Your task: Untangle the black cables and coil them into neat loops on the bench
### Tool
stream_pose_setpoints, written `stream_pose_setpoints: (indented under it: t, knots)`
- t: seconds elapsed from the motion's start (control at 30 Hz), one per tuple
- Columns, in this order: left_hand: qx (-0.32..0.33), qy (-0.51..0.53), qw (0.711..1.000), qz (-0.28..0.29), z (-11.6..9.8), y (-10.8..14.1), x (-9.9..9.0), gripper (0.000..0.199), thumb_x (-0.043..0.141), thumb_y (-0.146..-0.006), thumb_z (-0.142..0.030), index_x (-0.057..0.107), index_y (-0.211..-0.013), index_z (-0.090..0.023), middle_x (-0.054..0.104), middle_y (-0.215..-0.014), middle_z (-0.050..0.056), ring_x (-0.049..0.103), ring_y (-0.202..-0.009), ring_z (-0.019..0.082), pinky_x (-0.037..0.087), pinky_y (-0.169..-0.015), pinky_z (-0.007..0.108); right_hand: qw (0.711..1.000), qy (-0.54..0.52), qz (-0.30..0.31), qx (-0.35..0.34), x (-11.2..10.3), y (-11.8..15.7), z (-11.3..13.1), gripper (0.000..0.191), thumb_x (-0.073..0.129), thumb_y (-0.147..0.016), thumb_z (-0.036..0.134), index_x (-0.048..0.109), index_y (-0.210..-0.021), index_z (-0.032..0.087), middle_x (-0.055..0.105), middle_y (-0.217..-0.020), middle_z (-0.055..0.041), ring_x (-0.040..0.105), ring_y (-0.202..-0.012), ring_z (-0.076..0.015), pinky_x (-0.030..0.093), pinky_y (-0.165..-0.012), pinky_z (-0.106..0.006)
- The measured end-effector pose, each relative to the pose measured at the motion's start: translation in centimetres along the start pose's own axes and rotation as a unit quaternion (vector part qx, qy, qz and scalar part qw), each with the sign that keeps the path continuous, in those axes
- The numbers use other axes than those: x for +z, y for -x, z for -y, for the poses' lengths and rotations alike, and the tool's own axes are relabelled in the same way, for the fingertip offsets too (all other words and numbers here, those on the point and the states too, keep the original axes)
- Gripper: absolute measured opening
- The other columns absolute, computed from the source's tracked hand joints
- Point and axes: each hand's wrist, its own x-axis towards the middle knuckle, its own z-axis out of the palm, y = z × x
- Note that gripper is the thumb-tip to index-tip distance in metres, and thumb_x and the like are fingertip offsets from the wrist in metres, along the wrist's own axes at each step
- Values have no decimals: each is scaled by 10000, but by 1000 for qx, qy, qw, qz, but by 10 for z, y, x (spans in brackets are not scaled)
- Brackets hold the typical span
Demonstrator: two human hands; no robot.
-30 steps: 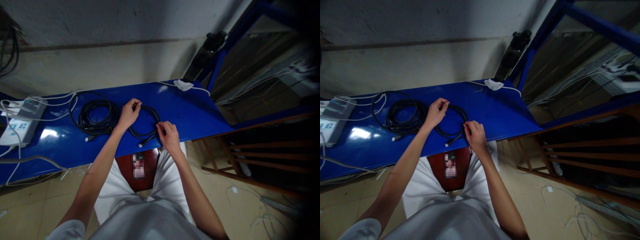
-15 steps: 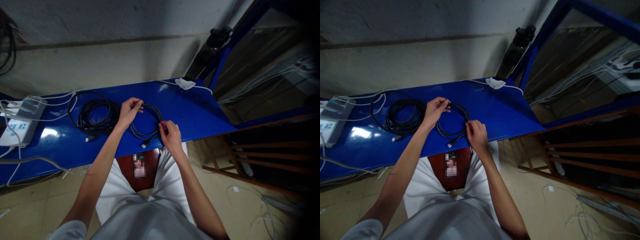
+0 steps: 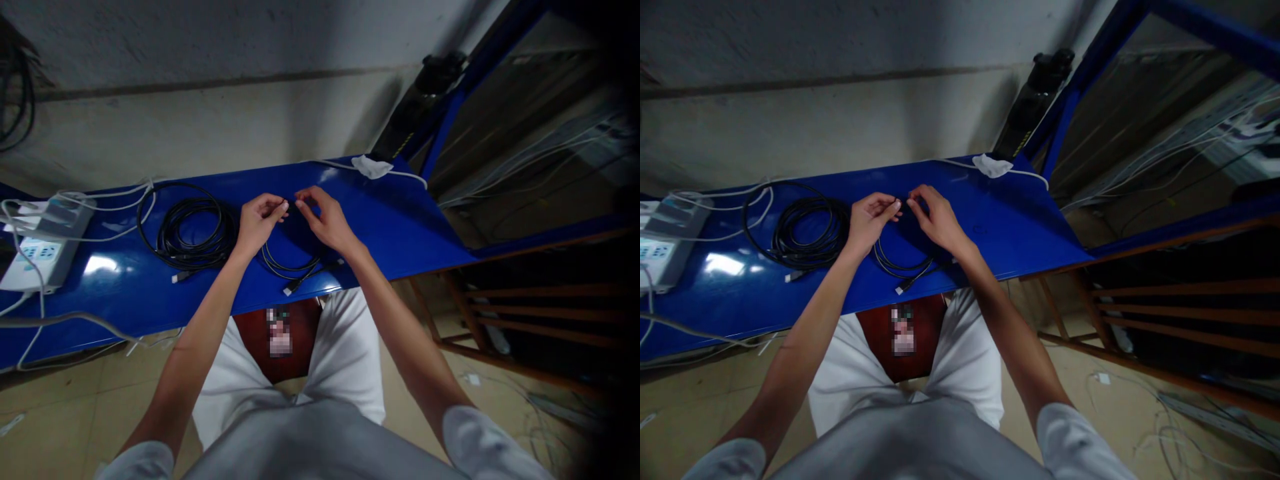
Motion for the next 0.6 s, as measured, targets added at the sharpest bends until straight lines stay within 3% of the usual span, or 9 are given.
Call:
stream_pose_setpoints:
  t: [0.07,0.17,0.33,0.6]
  knots:
    - [3,-12,1000,-8,0,0,-1,324,938,-873,-466,788,-952,-190,794,-860,32,795,-756,167,642,-671,248,999,2,49,10,11,-28,-15,205,527,-1168,399,620,-1161,217,714,-945,-46,665,-805,-201,497,-785,-321]
    - [14,-30,999,-32,-2,-1,-3,288,923,-887,-438,784,-940,-191,781,-842,20,785,-747,159,629,-674,243,994,26,102,41,29,-50,-29,160,501,-1172,354,579,-1206,218,636,-770,14,589,-646,-175,401,-675,-289]
    - [-13,-43,999,-29,-9,0,-6,233,931,-868,-362,787,-906,-183,780,-823,24,762,-733,150,603,-659,230,996,-10,55,73,44,-43,-36,262,508,-1185,487,565,-1135,237,538,-654,59,543,-562,-164,371,-641,-295]
    - [-101,66,992,-24,-30,1,-6,338,1014,-781,-407,795,-916,-188,800,-881,31,767,-741,155,639,-697,246,989,-122,14,80,37,-38,-28,548,515,-1100,790,565,-1083,244,523,-701,46,509,-543,-140,377,-550,-285]
